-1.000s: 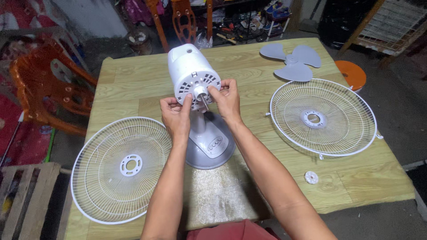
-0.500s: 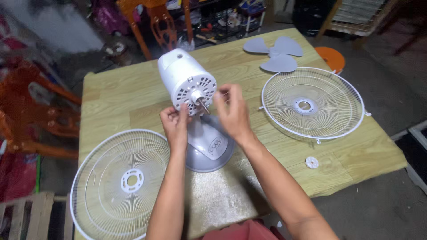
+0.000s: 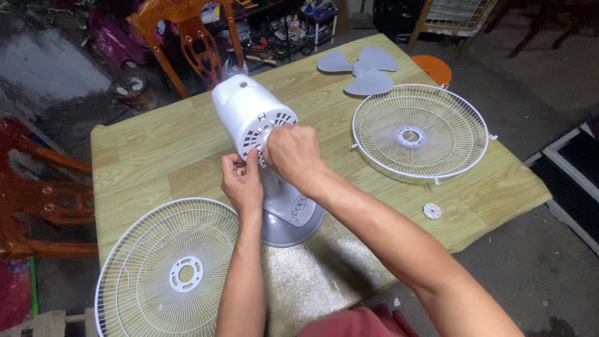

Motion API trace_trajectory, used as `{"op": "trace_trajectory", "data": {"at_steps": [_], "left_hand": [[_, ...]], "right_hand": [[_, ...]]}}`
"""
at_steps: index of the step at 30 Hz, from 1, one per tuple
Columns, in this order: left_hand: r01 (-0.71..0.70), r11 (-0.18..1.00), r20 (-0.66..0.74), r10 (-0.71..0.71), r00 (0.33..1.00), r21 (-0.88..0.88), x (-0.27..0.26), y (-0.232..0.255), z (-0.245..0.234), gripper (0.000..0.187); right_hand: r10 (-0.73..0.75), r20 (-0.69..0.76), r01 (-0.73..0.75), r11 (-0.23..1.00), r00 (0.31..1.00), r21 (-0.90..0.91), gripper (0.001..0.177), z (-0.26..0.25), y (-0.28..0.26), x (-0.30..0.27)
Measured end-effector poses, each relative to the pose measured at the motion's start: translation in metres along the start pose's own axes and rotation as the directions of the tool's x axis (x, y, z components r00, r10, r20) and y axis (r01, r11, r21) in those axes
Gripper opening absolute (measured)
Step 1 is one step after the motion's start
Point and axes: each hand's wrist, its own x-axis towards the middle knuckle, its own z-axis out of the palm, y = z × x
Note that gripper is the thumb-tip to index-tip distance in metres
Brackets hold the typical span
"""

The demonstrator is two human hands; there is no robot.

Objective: The person assembles a table fan by attaching the front grille, securing it with a nut, and then mounting the fan blade onto the motor shaft. The assembly is performed on a wooden table with all parts laid out.

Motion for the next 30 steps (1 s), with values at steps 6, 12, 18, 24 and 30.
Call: {"op": "trace_trajectory", "data": {"at_steps": [6,12,18,24,30], "left_hand": [[0.035,0.999,0.025,-0.035,0.999,0.011,0.004,-0.003,-0.001,0.033],[0.071,0.985,0.124,-0.051,0.991,-0.157,0.002,-0.021,-0.009,0.03],[0.114,0.972,0.189,-0.074,0.979,-0.205,-0.009,-0.041,-0.001,0.032],[0.087,0.976,0.116,-0.065,0.991,-0.2,-0.013,-0.065,0.0,0.023],[0.041,0.958,0.016,-0.038,0.999,-0.285,-0.028,-0.08,0.004,0.024]], "right_hand": [[0.305,0.468,-0.322,0.946,0.829,-0.047,0.052,-0.018,0.007,0.014],[0.247,0.757,-0.796,0.209,0.605,0.568,0.056,-0.005,0.055,-0.018],[0.36,0.775,-0.841,0.051,0.519,0.539,0.025,0.054,0.069,-0.08],[0.263,0.765,-0.805,0.089,0.587,0.587,0.027,0.082,0.068,-0.102],[0.18,0.755,-0.773,0.049,0.63,0.633,0.026,0.09,0.092,-0.121]]}}
